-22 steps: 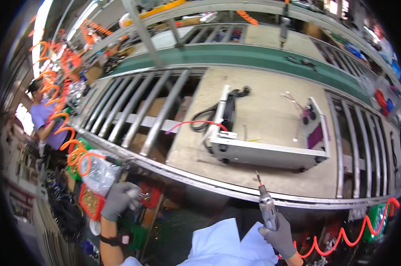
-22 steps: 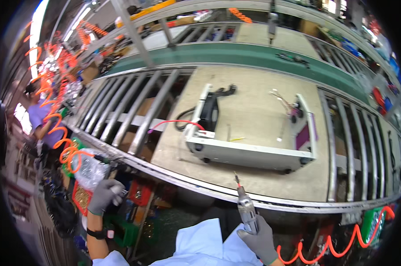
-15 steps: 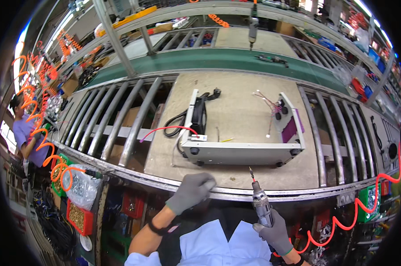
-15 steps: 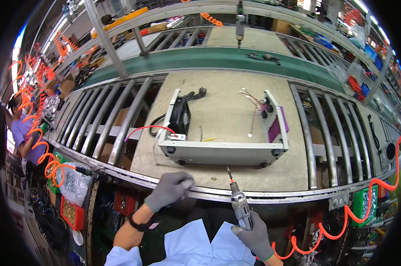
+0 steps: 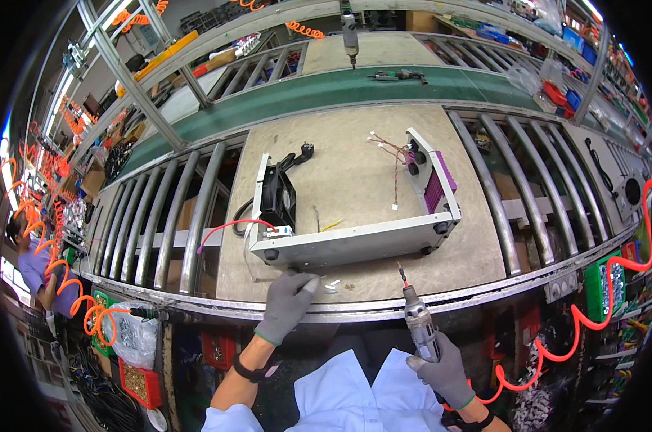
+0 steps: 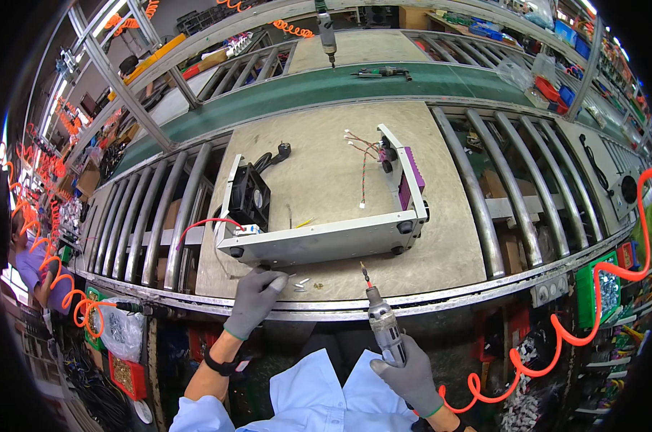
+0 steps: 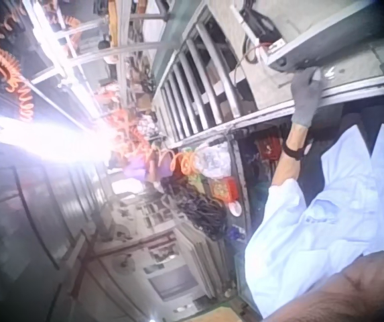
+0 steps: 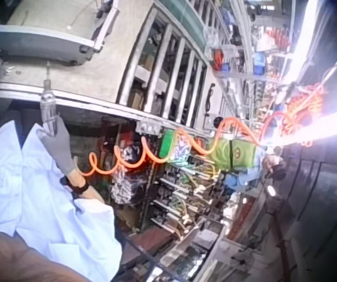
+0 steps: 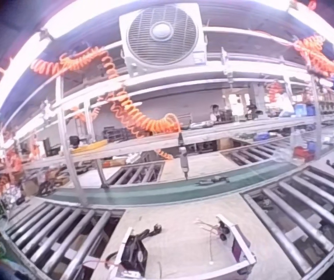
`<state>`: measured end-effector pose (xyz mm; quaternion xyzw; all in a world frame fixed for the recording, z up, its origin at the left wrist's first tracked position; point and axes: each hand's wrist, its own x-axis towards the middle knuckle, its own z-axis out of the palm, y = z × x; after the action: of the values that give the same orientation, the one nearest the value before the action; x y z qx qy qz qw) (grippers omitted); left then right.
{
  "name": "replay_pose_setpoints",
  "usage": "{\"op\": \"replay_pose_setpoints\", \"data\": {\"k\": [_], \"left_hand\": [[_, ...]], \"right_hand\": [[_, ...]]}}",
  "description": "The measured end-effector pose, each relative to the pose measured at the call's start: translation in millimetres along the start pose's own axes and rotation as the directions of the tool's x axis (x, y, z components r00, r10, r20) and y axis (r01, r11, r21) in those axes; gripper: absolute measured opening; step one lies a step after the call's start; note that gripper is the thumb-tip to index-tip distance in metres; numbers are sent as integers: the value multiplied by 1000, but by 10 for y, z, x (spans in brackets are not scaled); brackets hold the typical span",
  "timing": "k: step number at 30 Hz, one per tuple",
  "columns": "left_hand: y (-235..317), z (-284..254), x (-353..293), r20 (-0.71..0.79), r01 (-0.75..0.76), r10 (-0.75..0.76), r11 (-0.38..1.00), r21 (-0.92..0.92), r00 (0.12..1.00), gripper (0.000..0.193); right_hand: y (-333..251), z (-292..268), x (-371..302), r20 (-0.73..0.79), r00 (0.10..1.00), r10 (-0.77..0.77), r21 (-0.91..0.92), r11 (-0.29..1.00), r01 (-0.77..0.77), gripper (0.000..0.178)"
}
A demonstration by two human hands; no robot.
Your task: Assembling electronic components, fans, and circuit boards into a metal housing on a factory assembly line.
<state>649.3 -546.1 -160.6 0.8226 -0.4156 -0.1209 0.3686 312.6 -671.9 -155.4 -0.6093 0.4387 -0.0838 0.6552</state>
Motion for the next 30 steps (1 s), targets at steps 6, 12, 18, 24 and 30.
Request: {"op": "replay_pose_setpoints", "data": {"k": [6,12,18,24,30], "left_hand": [[591,-469,-14,13,-72,73,995,-69,997,15],[1176,-796,487,170,141,-85,928,-345,982,19],[1551,-561,1027,208,82,6,908,-410,978,24],[1641,-494,1295,358,133,-13,940,-313,933,24],[1475,-493,1465,441,136,74,894,-427,895,25]], "right_hand": [[-249,26,13,21,1000,1,11,1000,-1,43],[-501,69,-19,75,997,28,89,995,-35,41],[-589,113,23,108,994,27,97,995,-37,41],[-620,139,52,112,993,34,86,995,-44,45],[-672,157,44,118,991,58,90,994,-69,43]]}}
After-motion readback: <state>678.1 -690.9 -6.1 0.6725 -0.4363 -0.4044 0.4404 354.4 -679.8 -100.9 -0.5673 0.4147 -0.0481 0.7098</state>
